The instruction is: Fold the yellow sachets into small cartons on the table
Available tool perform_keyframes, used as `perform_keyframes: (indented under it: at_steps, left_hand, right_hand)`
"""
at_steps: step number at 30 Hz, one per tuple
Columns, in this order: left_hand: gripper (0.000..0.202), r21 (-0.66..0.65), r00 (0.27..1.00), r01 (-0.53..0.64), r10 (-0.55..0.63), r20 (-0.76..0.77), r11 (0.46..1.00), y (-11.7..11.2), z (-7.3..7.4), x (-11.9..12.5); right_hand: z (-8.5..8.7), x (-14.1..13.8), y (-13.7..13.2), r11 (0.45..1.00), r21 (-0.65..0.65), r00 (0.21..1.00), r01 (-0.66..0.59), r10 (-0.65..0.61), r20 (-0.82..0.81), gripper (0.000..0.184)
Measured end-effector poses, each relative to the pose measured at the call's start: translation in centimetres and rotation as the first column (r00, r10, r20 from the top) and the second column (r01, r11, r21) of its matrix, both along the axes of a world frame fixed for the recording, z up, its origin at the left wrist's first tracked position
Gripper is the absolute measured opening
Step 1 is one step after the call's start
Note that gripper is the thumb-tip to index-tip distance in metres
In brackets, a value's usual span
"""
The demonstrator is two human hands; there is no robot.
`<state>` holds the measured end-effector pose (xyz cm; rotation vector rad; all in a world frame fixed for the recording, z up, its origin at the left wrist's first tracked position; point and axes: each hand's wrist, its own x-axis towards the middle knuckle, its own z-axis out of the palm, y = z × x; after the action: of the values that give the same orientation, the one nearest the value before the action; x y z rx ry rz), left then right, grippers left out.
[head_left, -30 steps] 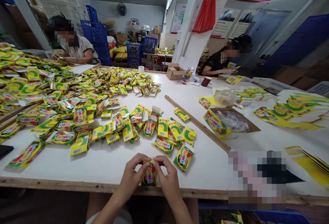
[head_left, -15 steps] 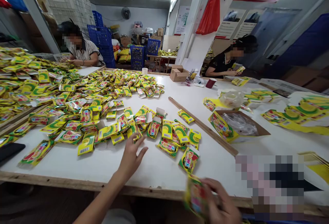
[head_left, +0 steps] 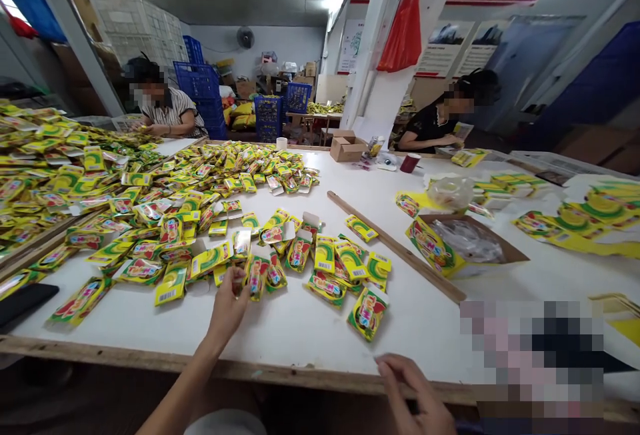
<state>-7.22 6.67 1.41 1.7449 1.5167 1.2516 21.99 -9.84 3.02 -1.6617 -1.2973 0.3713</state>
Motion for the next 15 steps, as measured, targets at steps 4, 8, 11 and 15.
perform_keyframes:
  at_steps: [4,8,11,15]
  left_hand:
    - [0.025,-0.098,0.897,0.260,-0.202,0.393,0.961,-4.6,0.0,2.0]
    - [0.036,-0.122,0.782,0.480,-0.360,0.508,0.869,-7.6,-0.3,4.5]
    - [0.044,-0.128,0.810,0.507,-0.420,0.410,0.853,-7.9,-0.4,5.0]
    - [0.033,-0.129,0.828,0.512,-0.448,0.337,0.849,-6.8,-0.3,4.6]
  right_hand:
    - [-0.7,-6.7,4.3,0.987,0.091,0.954,-0.135,0.155,-0.257,0.023]
    - [-1.5,-9.9,6.6,0.968,0.143,0.901,-0.205,0.244,-0.360,0.031]
    - [-1.8,-10.0,6.6,0.966,0.121,0.909,-0.227,0.255,-0.331,0.027]
    - [-1.6,-9.3,6.3,0.960,0.084,0.913,-0.265,0.278,-0.298,0.019]
